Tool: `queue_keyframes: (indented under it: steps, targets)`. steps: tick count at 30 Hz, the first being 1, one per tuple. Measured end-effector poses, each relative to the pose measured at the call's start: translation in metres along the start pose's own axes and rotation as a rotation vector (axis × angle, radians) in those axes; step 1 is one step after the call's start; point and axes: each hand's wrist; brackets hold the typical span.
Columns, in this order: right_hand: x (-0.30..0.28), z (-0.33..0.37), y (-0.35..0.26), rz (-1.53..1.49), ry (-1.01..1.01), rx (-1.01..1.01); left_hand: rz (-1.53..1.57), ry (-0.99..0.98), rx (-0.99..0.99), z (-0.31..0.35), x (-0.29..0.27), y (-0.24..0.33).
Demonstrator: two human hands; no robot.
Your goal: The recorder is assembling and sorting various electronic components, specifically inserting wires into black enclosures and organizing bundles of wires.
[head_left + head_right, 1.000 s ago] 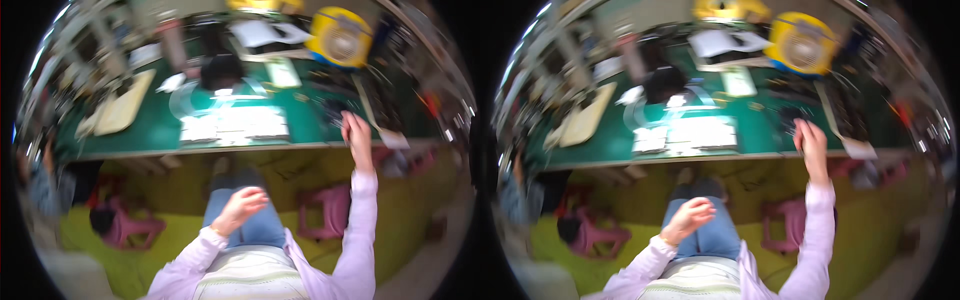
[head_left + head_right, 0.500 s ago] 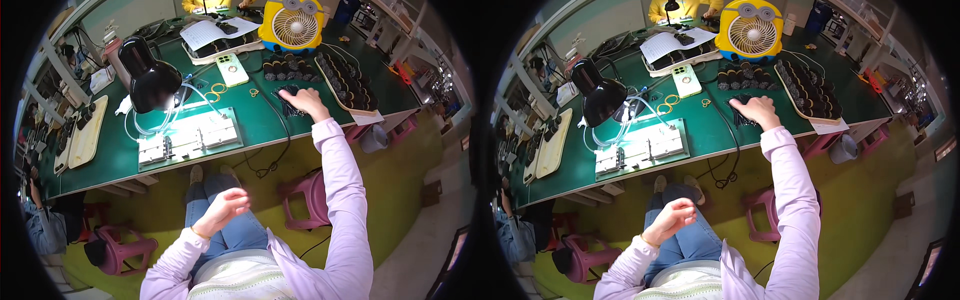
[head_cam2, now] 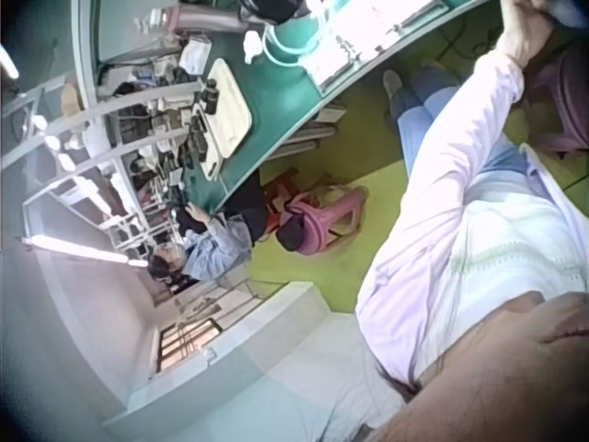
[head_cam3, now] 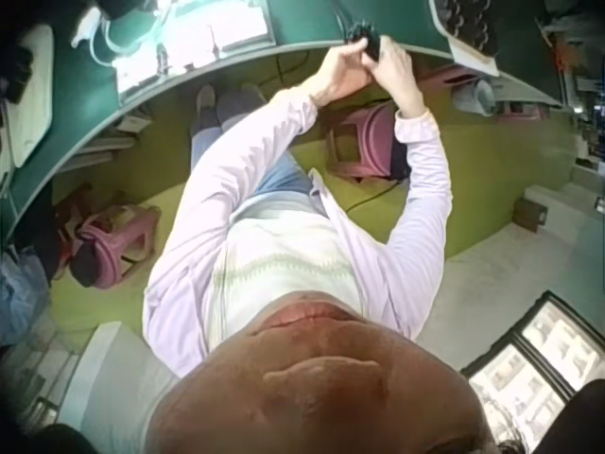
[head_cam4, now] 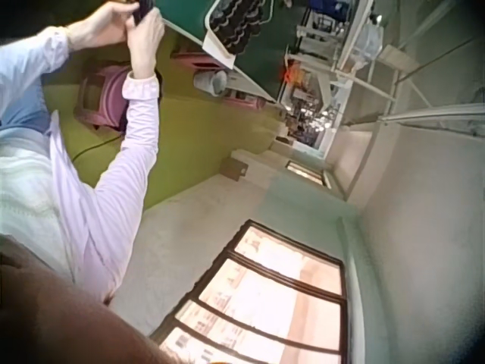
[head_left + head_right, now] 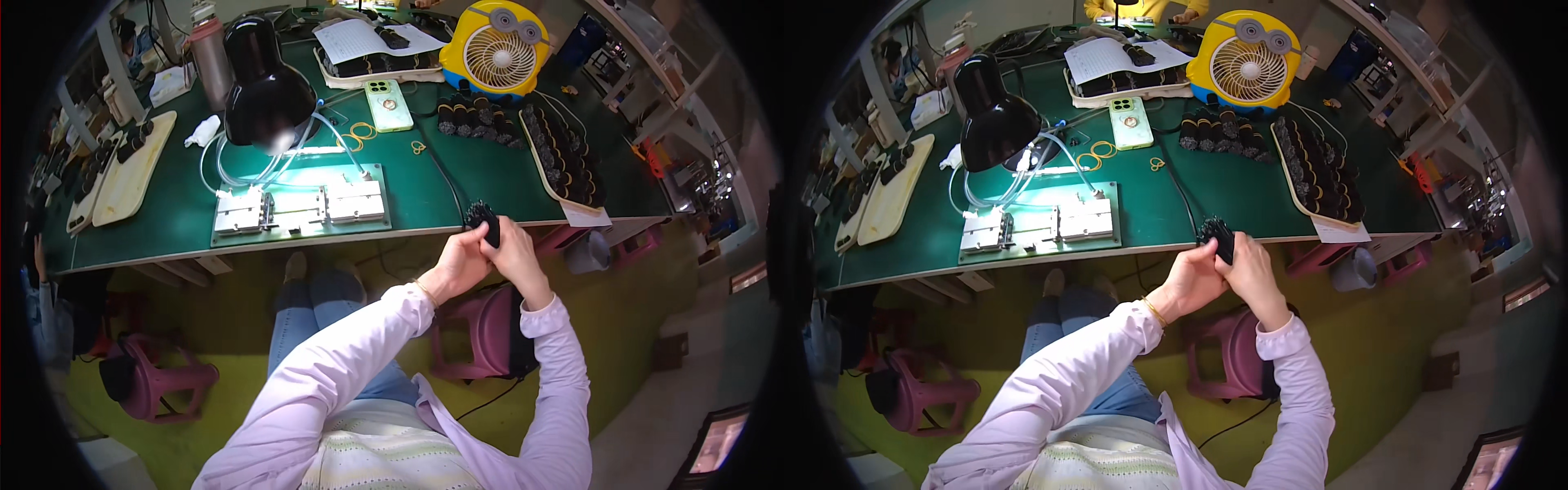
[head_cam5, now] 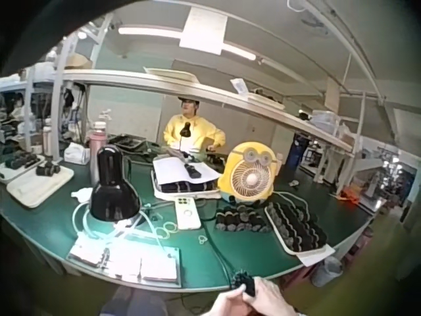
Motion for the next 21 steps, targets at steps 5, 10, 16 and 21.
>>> queue_keyframes:
  steps: [5, 10, 16, 21]
  targets:
    - [-0.024, 0.002, -0.015, -0.661, -0.099, 0.279, -0.344, -0.058, 0.058, 0.042, 0.039, 0.012]
    - [-0.023, -0.025, -0.114, -1.471, -0.619, 0.494, -1.832, 0.391, 0.61, 0.145, 0.107, 0.081]
    - [0.021, -0.022, -0.212, -1.424, -0.999, 0.44, -2.789, 0.125, 0.823, 0.273, 0.139, 0.126]
    - [0.068, -0.019, -0.288, -1.487, -1.366, 0.49, -2.535, 1.028, 0.925, 0.448, 0.103, 0.162]
Point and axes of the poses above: each hand's wrist, its own z-axis away from the middle knuckle, its own x-axis out of the palm, y = z × x, and after that the axes turned 6 degrees about -z, right-handed
